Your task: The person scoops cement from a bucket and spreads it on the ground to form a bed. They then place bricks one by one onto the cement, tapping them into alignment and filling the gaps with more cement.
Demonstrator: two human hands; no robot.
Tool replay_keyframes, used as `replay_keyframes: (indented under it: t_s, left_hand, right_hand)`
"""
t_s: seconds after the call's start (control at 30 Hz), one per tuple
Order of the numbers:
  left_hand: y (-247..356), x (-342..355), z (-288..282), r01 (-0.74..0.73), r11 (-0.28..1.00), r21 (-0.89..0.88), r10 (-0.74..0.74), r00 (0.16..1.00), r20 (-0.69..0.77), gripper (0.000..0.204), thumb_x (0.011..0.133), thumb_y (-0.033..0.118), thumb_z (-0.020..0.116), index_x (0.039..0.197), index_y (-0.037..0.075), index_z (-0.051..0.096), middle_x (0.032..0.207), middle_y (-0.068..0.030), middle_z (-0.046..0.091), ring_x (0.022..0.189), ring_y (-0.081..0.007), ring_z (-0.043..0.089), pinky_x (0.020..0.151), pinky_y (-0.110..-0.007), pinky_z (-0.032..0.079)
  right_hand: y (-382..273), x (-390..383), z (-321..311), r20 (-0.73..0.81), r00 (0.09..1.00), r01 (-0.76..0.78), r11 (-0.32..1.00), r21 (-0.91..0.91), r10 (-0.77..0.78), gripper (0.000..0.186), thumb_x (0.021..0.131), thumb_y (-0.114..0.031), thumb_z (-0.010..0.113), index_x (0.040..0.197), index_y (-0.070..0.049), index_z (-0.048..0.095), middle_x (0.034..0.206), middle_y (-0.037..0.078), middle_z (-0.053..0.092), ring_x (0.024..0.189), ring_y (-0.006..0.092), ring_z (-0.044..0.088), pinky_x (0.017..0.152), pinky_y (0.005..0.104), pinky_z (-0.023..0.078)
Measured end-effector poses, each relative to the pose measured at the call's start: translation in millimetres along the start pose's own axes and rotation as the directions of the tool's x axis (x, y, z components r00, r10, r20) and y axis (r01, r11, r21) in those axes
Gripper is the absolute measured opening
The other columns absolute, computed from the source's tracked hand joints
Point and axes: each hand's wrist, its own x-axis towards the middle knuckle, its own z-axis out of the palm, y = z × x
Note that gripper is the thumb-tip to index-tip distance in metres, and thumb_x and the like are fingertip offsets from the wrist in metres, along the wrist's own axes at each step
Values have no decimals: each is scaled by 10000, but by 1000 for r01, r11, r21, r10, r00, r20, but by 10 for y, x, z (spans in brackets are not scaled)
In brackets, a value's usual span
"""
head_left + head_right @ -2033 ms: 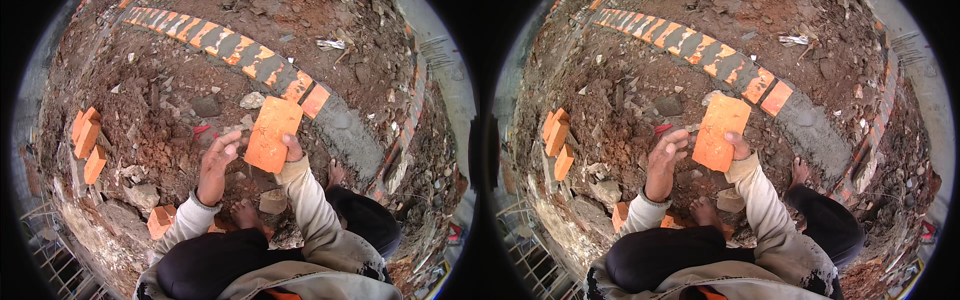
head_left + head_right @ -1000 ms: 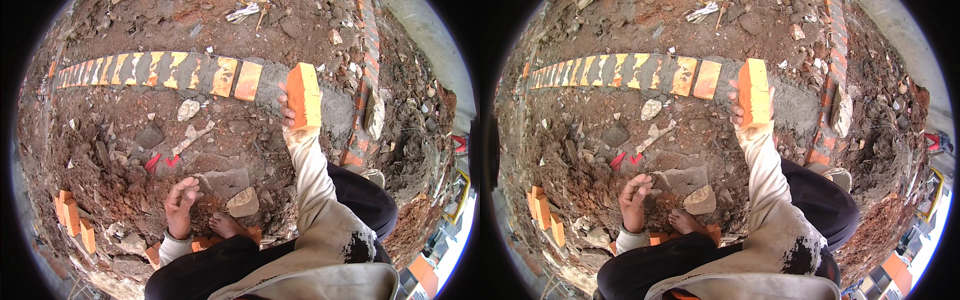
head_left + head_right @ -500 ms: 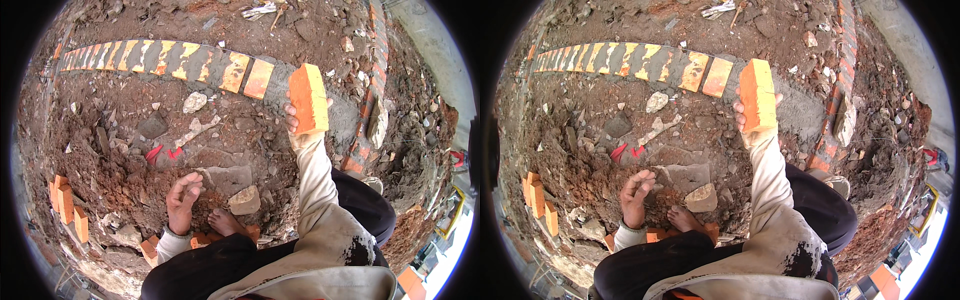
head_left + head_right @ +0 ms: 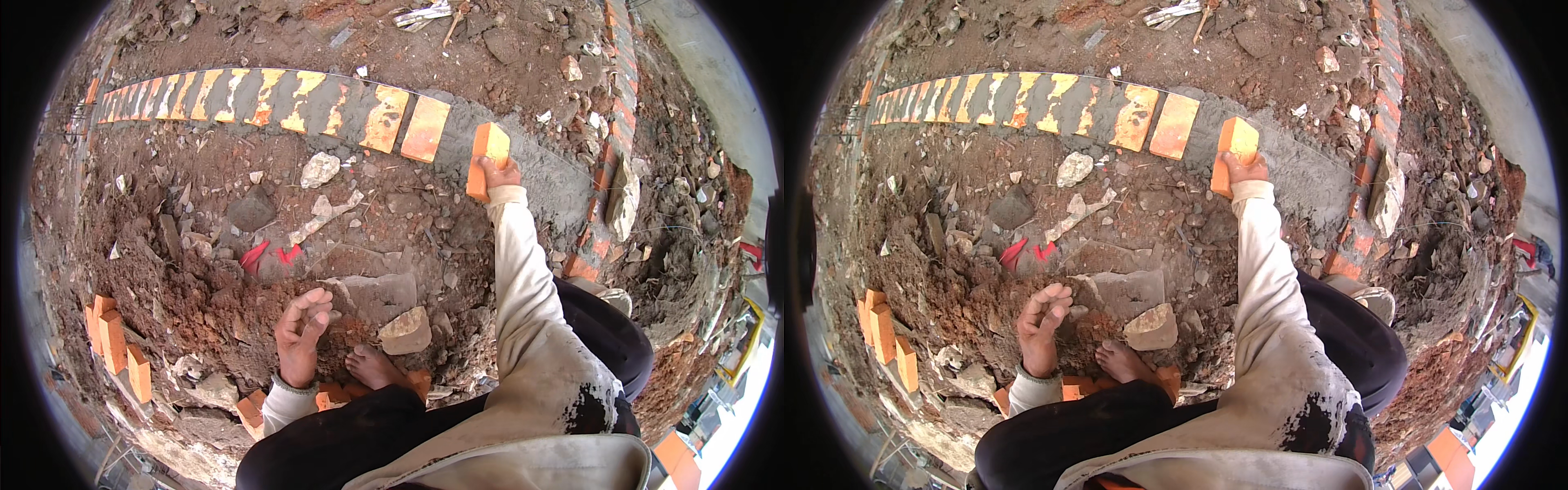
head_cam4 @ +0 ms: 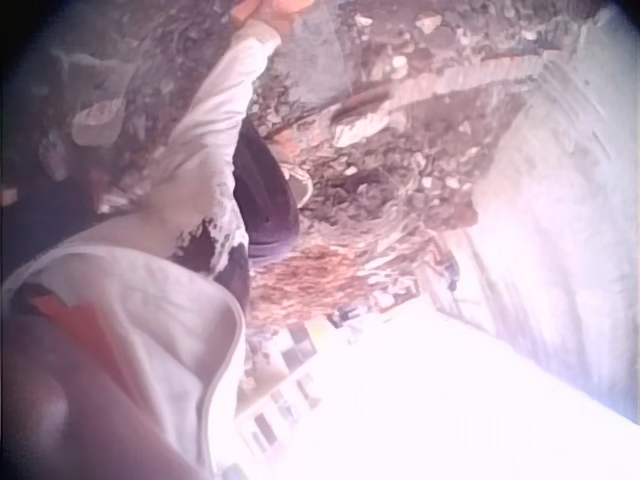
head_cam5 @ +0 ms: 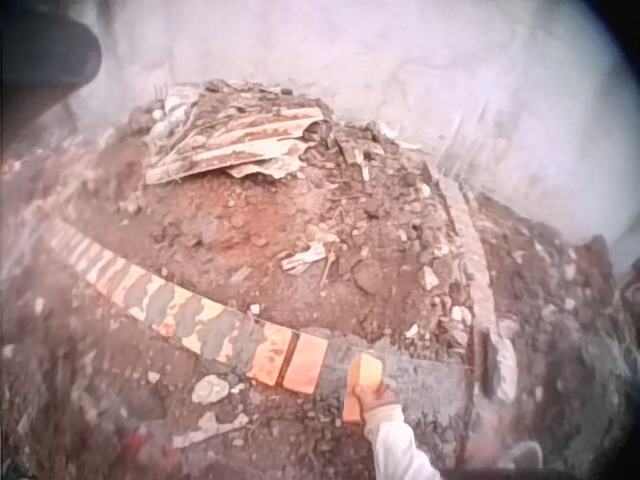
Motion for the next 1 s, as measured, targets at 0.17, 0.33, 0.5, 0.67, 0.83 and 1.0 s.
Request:
replay_keyframes:
  t_s: [0.17, 0.33, 0.5, 0.67, 0.83, 1.0]
  left_hand:
    - [-45, -15, -9, 19, 999, 39, -20, 1000, 9, 361, 918, 80, 622, 1256, -23, 544, 1185, -118, 626, 1073, -179, 598, 953, -330, 474]
    - [-34, -98, -89, 38, 998, 59, -33, 997, -74, 369, 909, 59, 617, 1263, -18, 543, 1184, -116, 633, 1077, -180, 604, 955, -314, 462]
    - [-58, -120, -101, 53, 998, 43, -49, 994, -98, 371, 909, 52, 609, 1266, -22, 540, 1180, -126, 634, 1083, -193, 610, 952, -316, 464]
    - [-62, -86, -41, 51, 998, -28, -52, 998, -45, 367, 915, 43, 593, 1267, -37, 529, 1179, -143, 631, 1060, -231, 635, 950, -325, 468]
    - [-72, -62, -87, 26, 999, 21, -26, 999, -36, 363, 924, 42, 586, 1270, -43, 520, 1182, -144, 629, 1042, -242, 646, 949, -336, 474]
    - [-62, -106, -92, 42, 998, -43, -43, 999, -18, 365, 923, 54, 600, 1267, -39, 525, 1189, -140, 627, 1048, -224, 634, 942, -344, 484]
  right_hand:
    - [197, 220, 395, -139, 978, 11, 700, -714, -157, 916, 636, -534, 815, 1204, 109, 495, 1136, 279, 549, 1067, 402, 558, 933, 432, 477]
    - [22, 161, 696, -129, 982, 2, 691, -723, -138, 992, 682, -535, 790, 1443, -63, 365, 1198, 277, 486, 1069, 421, 569, 936, 424, 488]
    - [-176, 163, 789, -99, 994, -111, 588, -802, 52, 946, 745, -576, 720, 1518, -252, 283, 1220, 264, 452, 1047, 419, 589, 952, 428, 491]
    - [15, 313, 749, -96, 995, -100, 553, -827, 36, 942, 759, -634, 672, 1526, -268, 266, 1215, 240, 452, 1033, 399, 602, 946, 429, 497]
    - [-235, 229, 853, -68, 991, -120, 531, -839, 116, 966, 756, -656, 662, 1531, -250, 253, 1219, 241, 509, 1113, 385, 552, 978, 415, 474]
    - [46, 334, 824, -4, 998, -36, 489, -872, 66, 982, 773, -634, 662, 1537, -189, 236, 1178, 220, 618, 1248, 365, 427, 1020, 420, 431]
